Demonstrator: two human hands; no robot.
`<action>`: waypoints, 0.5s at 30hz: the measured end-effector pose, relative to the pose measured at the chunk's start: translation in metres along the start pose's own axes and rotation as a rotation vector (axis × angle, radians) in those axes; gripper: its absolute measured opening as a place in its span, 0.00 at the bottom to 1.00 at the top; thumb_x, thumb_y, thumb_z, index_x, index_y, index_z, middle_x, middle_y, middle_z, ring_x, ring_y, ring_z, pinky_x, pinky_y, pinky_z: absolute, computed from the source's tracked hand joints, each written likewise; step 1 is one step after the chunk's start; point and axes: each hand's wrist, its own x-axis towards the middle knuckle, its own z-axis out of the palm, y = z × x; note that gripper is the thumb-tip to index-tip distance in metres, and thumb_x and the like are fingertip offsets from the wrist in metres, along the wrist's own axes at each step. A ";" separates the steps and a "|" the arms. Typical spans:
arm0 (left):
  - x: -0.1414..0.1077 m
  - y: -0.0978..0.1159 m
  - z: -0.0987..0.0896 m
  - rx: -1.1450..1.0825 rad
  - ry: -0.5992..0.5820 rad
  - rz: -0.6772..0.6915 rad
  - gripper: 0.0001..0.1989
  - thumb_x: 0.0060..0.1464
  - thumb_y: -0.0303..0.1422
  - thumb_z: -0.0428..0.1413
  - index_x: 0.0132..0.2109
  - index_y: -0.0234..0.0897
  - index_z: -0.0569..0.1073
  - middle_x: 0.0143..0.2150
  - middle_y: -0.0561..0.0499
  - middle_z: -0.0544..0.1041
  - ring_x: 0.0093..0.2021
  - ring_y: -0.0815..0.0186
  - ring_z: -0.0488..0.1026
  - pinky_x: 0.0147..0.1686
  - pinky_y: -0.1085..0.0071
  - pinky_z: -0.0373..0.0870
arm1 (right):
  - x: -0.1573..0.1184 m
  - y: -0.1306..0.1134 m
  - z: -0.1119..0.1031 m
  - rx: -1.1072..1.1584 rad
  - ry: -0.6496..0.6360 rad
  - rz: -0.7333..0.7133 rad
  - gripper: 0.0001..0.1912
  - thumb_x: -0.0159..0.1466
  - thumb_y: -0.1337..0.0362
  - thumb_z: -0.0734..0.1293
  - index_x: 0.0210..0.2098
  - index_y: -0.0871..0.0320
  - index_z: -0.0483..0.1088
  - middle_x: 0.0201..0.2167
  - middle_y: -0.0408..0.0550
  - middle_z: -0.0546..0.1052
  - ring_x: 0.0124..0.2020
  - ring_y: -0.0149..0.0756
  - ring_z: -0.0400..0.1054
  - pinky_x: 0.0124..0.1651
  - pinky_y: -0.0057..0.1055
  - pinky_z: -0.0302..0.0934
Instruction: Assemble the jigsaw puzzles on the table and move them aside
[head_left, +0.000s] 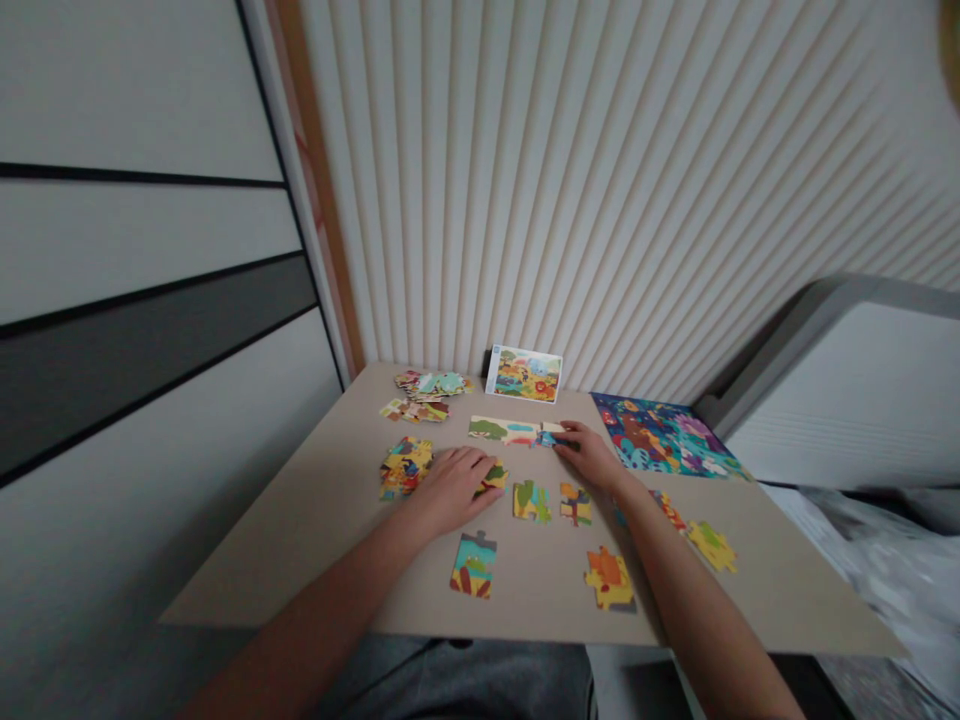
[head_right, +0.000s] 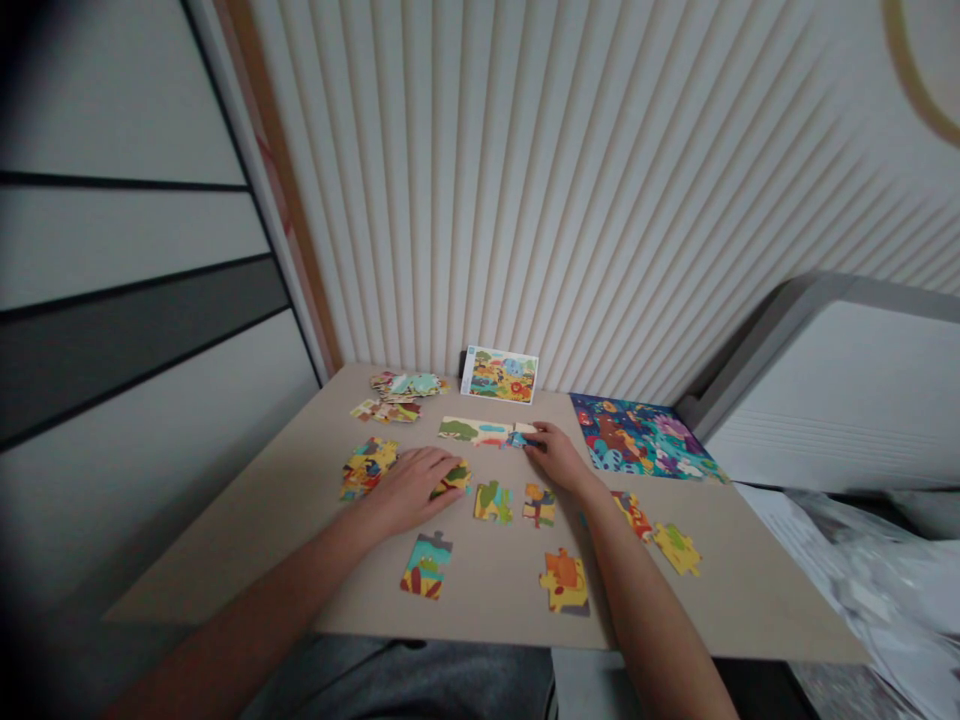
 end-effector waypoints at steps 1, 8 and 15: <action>0.000 -0.001 0.001 0.001 -0.011 0.000 0.19 0.65 0.44 0.54 0.59 0.43 0.71 0.53 0.44 0.75 0.55 0.54 0.71 0.57 0.56 0.65 | -0.001 0.002 0.001 0.002 0.001 0.000 0.16 0.66 0.63 0.67 0.52 0.55 0.79 0.60 0.59 0.72 0.60 0.49 0.68 0.64 0.45 0.59; 0.004 -0.017 0.010 0.031 -0.009 -0.004 0.20 0.67 0.45 0.51 0.61 0.43 0.70 0.60 0.43 0.72 0.61 0.54 0.68 0.61 0.55 0.62 | 0.001 0.008 0.006 -0.028 -0.033 -0.045 0.16 0.65 0.65 0.67 0.50 0.55 0.81 0.60 0.57 0.72 0.57 0.47 0.70 0.62 0.42 0.62; 0.017 -0.026 0.019 0.113 0.027 -0.091 0.22 0.69 0.46 0.47 0.60 0.38 0.70 0.63 0.39 0.71 0.64 0.53 0.66 0.63 0.54 0.59 | 0.002 -0.009 0.008 -0.182 -0.043 -0.101 0.16 0.67 0.62 0.65 0.50 0.53 0.80 0.57 0.55 0.76 0.56 0.46 0.70 0.61 0.42 0.61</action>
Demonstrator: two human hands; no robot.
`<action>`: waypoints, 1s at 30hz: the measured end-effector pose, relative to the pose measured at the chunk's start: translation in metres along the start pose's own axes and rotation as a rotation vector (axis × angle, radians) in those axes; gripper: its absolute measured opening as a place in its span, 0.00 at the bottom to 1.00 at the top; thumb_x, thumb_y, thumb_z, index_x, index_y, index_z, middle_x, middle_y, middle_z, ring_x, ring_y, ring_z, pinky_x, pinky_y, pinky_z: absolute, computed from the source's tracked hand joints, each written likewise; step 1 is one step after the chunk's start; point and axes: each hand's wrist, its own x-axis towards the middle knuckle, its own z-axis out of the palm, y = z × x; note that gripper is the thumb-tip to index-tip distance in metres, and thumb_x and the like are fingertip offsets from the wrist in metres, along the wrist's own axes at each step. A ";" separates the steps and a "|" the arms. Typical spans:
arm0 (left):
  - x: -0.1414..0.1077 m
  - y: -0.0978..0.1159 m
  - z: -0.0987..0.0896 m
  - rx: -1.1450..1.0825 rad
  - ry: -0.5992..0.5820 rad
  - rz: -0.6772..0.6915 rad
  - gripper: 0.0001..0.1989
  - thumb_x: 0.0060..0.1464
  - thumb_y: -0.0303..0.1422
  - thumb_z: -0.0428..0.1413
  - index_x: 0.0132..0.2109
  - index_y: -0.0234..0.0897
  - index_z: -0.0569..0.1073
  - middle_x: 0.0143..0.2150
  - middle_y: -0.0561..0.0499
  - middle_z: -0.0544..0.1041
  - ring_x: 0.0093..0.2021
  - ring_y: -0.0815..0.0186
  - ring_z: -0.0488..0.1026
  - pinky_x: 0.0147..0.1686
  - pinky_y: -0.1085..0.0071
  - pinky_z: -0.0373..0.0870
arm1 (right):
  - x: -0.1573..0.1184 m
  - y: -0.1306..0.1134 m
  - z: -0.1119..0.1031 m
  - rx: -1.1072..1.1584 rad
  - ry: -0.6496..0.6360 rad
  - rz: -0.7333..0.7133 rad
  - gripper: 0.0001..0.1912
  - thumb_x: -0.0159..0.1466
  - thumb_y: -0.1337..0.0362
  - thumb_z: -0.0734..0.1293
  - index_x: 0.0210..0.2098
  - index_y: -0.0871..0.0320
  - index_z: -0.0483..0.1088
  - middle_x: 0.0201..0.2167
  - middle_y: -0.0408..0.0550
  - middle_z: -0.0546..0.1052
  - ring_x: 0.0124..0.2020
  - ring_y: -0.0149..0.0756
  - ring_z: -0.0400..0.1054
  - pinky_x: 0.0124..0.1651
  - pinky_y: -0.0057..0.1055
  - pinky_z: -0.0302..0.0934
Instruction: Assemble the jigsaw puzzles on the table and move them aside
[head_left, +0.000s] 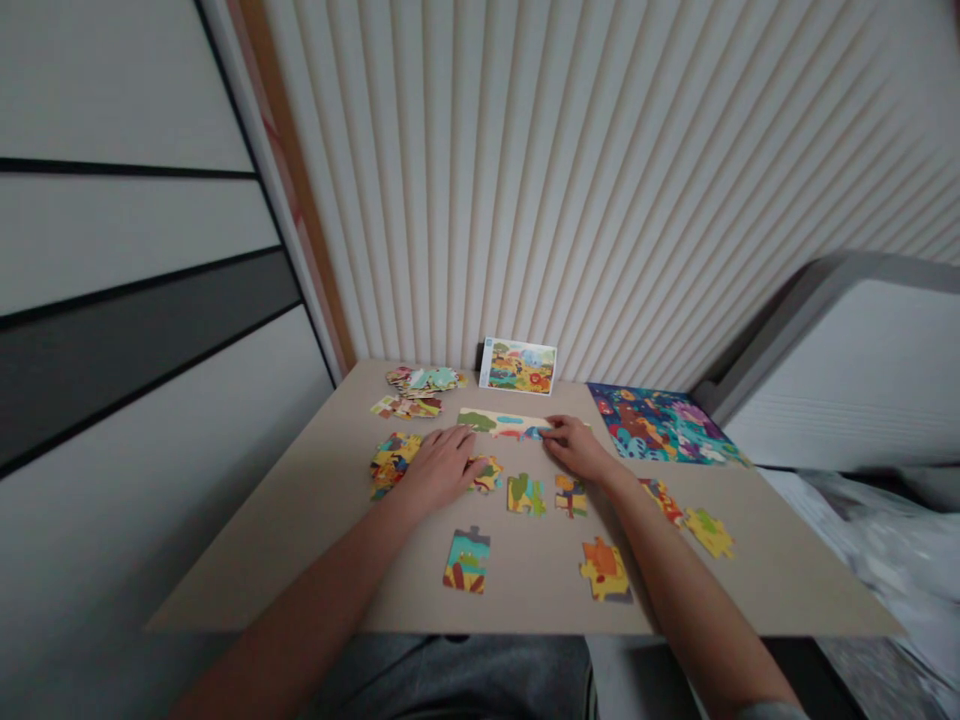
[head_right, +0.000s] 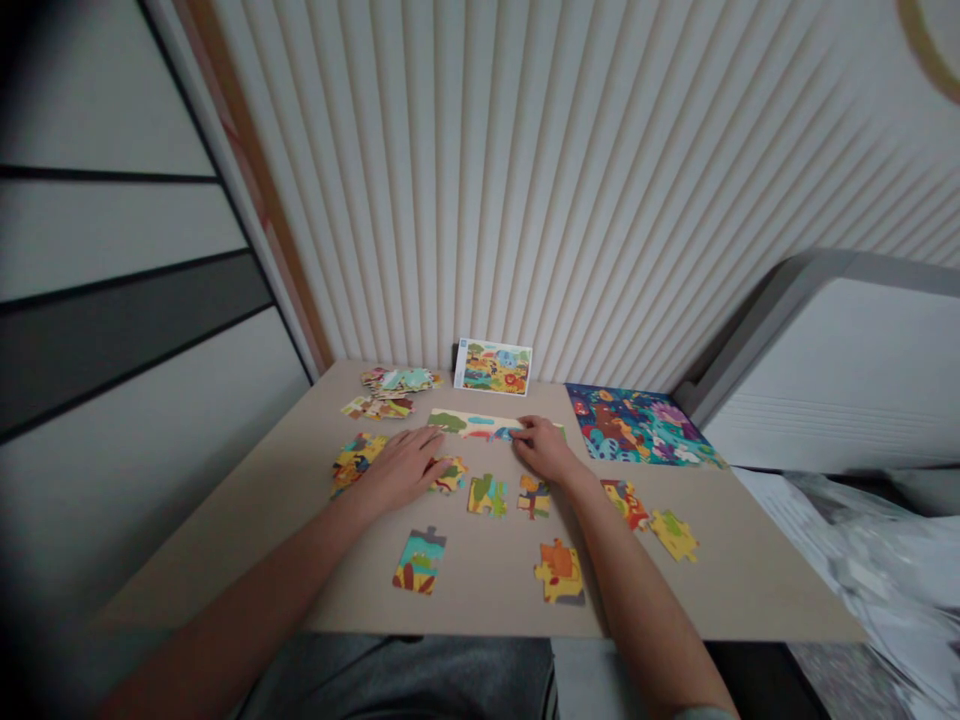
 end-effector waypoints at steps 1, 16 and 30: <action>0.000 -0.001 0.000 0.008 0.001 -0.005 0.22 0.69 0.46 0.47 0.60 0.38 0.70 0.63 0.39 0.72 0.64 0.53 0.66 0.63 0.54 0.59 | 0.000 -0.002 0.001 -0.013 0.003 -0.003 0.16 0.67 0.62 0.65 0.51 0.53 0.80 0.57 0.55 0.75 0.56 0.46 0.70 0.61 0.43 0.61; -0.007 -0.011 -0.002 0.007 0.014 -0.042 0.21 0.69 0.43 0.47 0.59 0.36 0.72 0.57 0.39 0.76 0.58 0.53 0.71 0.59 0.55 0.64 | -0.023 0.008 -0.029 -0.063 0.150 0.137 0.19 0.66 0.67 0.62 0.53 0.53 0.78 0.52 0.52 0.80 0.53 0.47 0.73 0.57 0.41 0.61; -0.012 -0.018 0.000 0.081 -0.017 -0.018 0.22 0.70 0.43 0.46 0.61 0.36 0.71 0.61 0.41 0.74 0.61 0.54 0.69 0.61 0.58 0.62 | -0.111 0.035 -0.081 -0.060 -0.083 0.033 0.21 0.68 0.55 0.65 0.58 0.51 0.74 0.58 0.54 0.75 0.59 0.50 0.69 0.62 0.49 0.61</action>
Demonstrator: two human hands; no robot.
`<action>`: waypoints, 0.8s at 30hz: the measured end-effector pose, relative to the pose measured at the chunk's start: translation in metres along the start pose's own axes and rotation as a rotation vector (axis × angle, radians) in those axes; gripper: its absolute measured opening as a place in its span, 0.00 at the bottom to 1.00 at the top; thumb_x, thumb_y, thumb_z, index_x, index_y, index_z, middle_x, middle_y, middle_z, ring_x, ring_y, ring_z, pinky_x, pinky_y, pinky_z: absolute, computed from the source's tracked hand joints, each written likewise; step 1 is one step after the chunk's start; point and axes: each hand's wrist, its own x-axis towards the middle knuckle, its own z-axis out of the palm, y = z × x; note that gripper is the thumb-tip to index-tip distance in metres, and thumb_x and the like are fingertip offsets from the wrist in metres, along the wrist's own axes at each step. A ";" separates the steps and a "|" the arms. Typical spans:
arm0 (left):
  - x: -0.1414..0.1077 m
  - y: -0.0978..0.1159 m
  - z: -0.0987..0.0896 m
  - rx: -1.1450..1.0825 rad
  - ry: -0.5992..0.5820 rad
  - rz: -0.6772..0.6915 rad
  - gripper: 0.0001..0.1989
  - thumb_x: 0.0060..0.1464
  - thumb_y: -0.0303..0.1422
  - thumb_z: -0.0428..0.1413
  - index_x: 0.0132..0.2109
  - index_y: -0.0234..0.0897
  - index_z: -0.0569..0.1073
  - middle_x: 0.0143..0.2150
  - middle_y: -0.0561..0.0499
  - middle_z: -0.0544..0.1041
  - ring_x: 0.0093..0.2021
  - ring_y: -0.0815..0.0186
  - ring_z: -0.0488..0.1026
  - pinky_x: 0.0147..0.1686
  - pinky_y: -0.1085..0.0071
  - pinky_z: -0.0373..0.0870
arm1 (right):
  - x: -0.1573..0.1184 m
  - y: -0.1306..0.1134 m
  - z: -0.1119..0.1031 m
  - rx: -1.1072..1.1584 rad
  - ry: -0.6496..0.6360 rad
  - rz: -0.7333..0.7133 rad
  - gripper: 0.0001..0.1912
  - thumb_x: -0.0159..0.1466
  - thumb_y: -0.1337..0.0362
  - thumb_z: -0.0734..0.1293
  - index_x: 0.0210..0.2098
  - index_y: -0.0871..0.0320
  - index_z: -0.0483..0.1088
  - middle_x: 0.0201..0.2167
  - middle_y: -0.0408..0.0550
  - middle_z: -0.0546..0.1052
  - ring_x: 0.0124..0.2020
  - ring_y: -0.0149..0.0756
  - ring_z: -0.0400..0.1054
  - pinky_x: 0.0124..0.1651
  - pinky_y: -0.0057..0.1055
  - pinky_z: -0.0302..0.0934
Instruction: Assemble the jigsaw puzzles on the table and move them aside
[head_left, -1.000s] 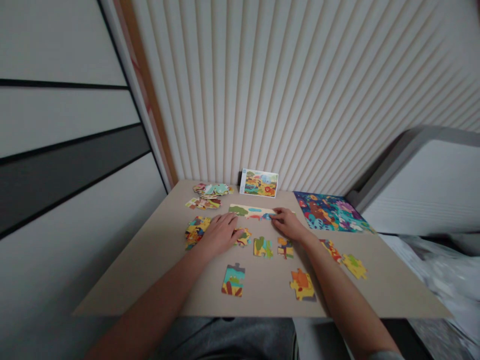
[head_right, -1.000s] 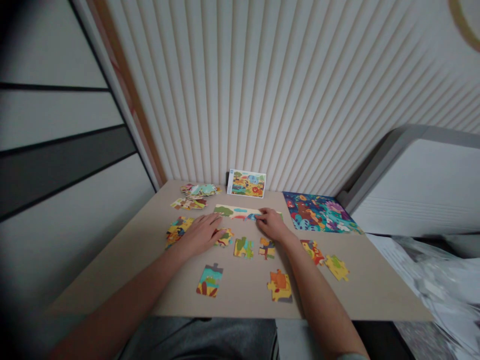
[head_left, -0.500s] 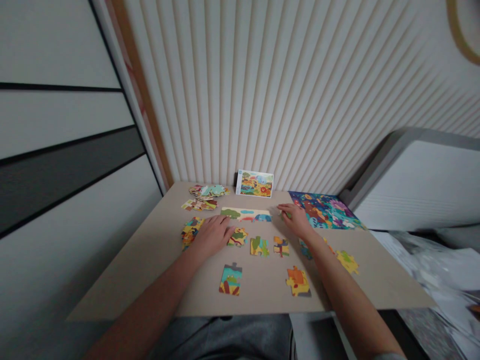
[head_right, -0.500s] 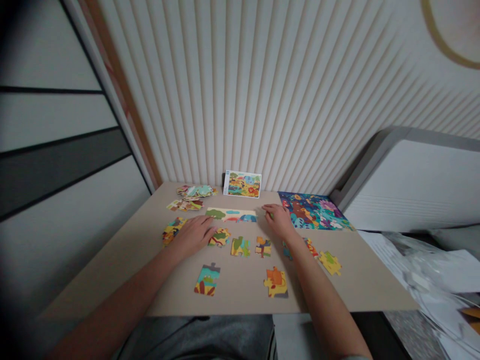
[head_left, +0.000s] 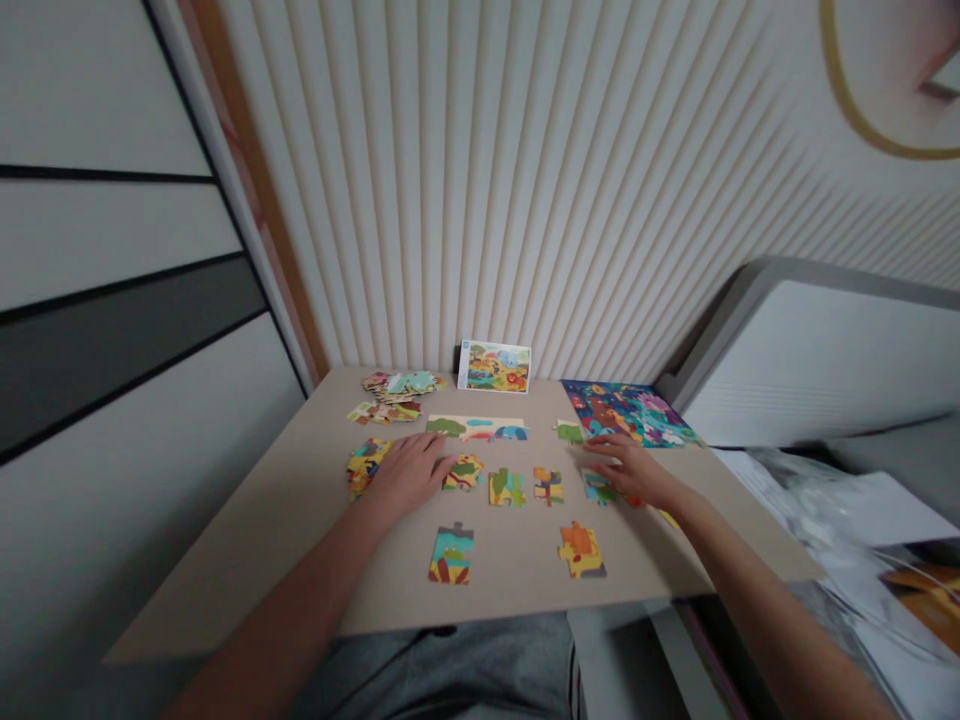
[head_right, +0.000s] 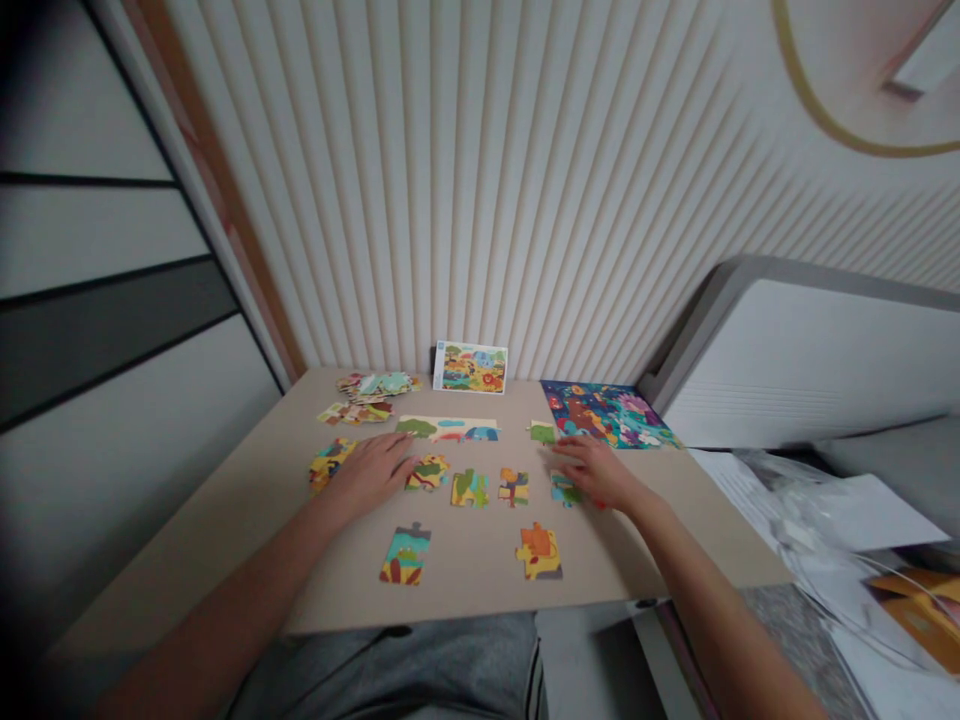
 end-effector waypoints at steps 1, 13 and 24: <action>0.000 -0.001 0.000 0.000 -0.001 -0.001 0.22 0.70 0.43 0.45 0.61 0.36 0.71 0.61 0.41 0.74 0.61 0.54 0.69 0.61 0.58 0.62 | -0.010 -0.001 -0.002 0.004 -0.043 0.010 0.25 0.67 0.52 0.66 0.61 0.50 0.72 0.60 0.54 0.74 0.60 0.51 0.68 0.64 0.50 0.59; -0.003 -0.001 0.002 0.013 0.033 -0.039 0.21 0.69 0.42 0.47 0.59 0.37 0.73 0.59 0.41 0.76 0.60 0.54 0.71 0.61 0.57 0.62 | -0.008 -0.021 0.001 0.041 -0.003 0.020 0.36 0.66 0.51 0.68 0.70 0.51 0.59 0.66 0.55 0.68 0.64 0.52 0.64 0.65 0.48 0.58; -0.004 -0.004 0.000 0.048 0.023 -0.068 0.20 0.69 0.42 0.48 0.59 0.37 0.73 0.59 0.41 0.75 0.60 0.55 0.70 0.62 0.58 0.61 | 0.104 -0.020 0.054 0.249 0.004 -0.100 0.29 0.64 0.57 0.69 0.63 0.54 0.68 0.63 0.54 0.71 0.62 0.47 0.67 0.66 0.45 0.59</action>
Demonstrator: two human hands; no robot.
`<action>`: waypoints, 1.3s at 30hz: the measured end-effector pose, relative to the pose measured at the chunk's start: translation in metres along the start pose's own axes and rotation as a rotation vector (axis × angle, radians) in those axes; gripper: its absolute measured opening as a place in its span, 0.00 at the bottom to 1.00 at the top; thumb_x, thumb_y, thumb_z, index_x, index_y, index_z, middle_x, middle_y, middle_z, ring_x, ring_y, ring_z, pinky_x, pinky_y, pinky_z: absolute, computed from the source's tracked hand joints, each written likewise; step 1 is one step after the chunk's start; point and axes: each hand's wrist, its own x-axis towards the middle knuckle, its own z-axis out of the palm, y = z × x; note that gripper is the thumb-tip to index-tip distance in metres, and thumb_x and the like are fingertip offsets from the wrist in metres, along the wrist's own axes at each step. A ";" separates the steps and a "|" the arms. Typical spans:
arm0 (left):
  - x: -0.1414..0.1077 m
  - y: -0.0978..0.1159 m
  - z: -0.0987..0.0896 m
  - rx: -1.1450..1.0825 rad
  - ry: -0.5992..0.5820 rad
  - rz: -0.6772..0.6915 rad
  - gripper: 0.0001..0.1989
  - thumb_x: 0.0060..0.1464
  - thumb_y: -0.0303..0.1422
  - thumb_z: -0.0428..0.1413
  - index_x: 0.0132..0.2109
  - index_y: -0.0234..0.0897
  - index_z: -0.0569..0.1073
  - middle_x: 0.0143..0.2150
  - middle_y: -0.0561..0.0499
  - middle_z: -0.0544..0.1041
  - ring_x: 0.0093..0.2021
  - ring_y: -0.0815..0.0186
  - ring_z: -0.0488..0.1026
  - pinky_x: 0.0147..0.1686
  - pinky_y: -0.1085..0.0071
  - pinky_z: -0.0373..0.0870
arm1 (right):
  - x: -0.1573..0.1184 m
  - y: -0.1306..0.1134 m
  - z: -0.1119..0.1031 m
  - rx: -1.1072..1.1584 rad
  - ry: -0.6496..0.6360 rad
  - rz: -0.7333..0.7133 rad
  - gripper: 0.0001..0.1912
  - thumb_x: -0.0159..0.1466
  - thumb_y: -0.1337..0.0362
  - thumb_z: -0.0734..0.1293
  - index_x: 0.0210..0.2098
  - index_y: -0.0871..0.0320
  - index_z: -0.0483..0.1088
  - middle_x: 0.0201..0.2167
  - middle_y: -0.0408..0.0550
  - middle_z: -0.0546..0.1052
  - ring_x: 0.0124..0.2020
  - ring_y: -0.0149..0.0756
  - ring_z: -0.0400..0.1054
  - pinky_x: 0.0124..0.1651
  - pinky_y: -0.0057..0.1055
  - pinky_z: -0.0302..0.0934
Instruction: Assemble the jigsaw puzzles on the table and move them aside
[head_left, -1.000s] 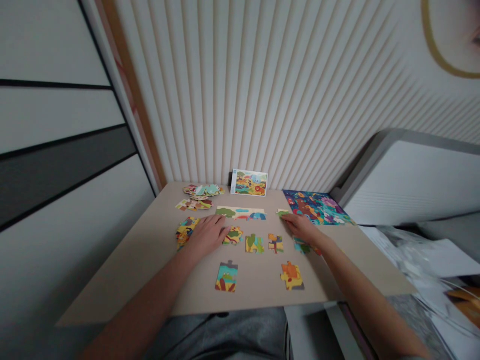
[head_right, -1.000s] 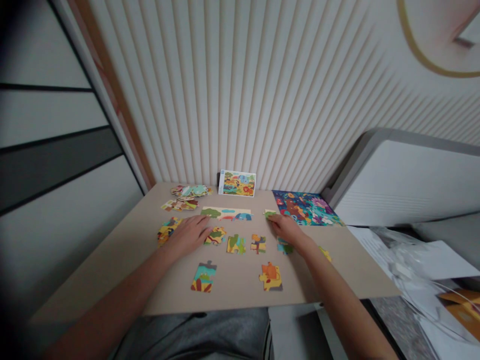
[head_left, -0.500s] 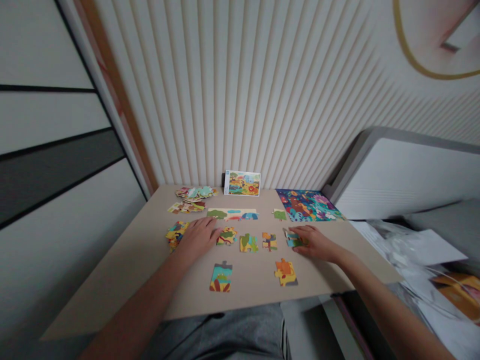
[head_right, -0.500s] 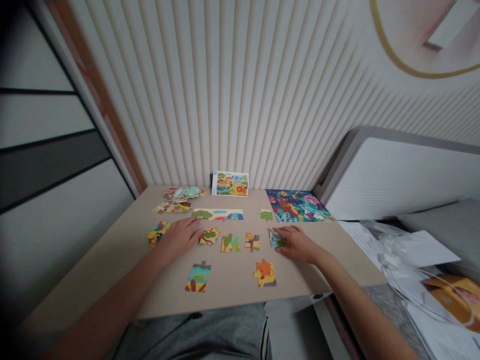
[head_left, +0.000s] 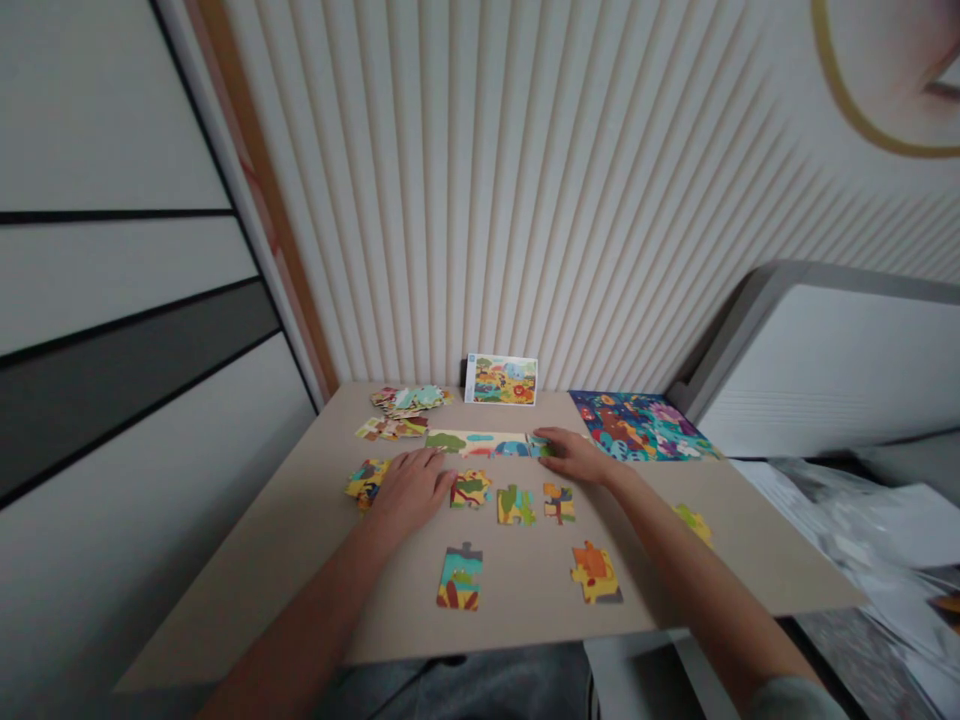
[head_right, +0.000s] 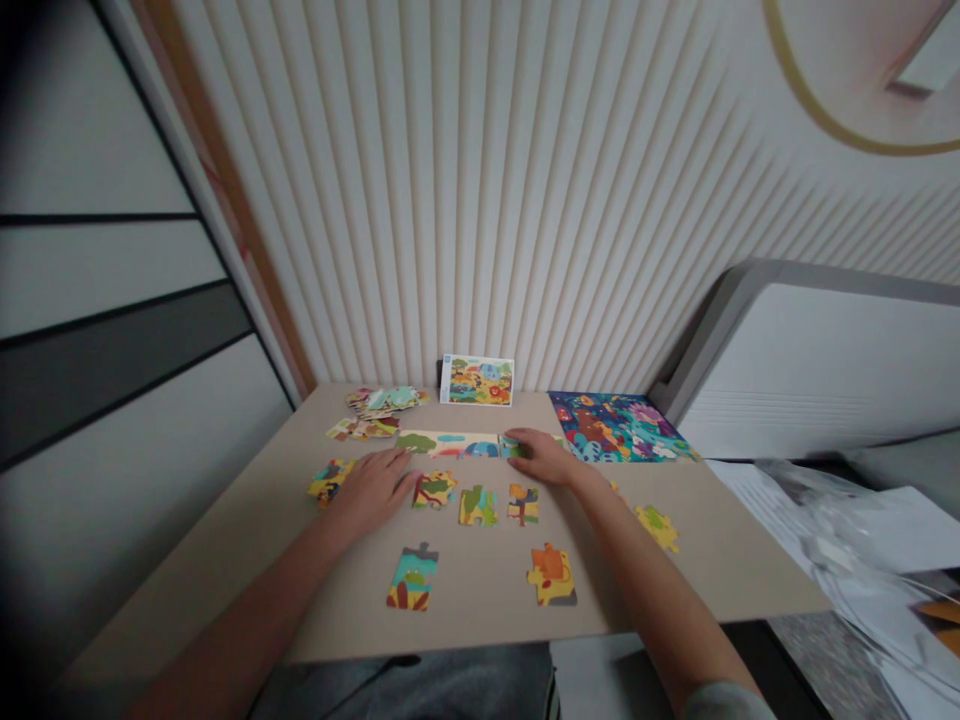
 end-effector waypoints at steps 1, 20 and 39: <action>0.000 0.001 -0.001 -0.002 -0.001 -0.001 0.20 0.69 0.42 0.48 0.59 0.36 0.73 0.60 0.41 0.75 0.60 0.55 0.70 0.62 0.58 0.60 | 0.002 0.001 0.001 0.005 -0.009 -0.004 0.29 0.64 0.56 0.69 0.63 0.54 0.68 0.63 0.54 0.71 0.62 0.47 0.67 0.66 0.45 0.58; -0.002 0.006 -0.008 -0.018 -0.016 0.010 0.22 0.69 0.44 0.48 0.59 0.34 0.72 0.59 0.39 0.75 0.61 0.54 0.69 0.62 0.58 0.59 | 0.019 -0.009 0.019 -0.248 0.092 0.244 0.21 0.63 0.48 0.70 0.50 0.54 0.80 0.51 0.56 0.77 0.51 0.49 0.72 0.55 0.41 0.64; -0.001 0.002 -0.001 0.001 0.018 -0.002 0.20 0.69 0.42 0.48 0.58 0.36 0.73 0.59 0.39 0.75 0.60 0.53 0.69 0.62 0.57 0.61 | -0.062 0.033 -0.006 -0.296 0.205 0.287 0.19 0.66 0.49 0.67 0.48 0.52 0.78 0.59 0.54 0.74 0.65 0.55 0.61 0.65 0.56 0.53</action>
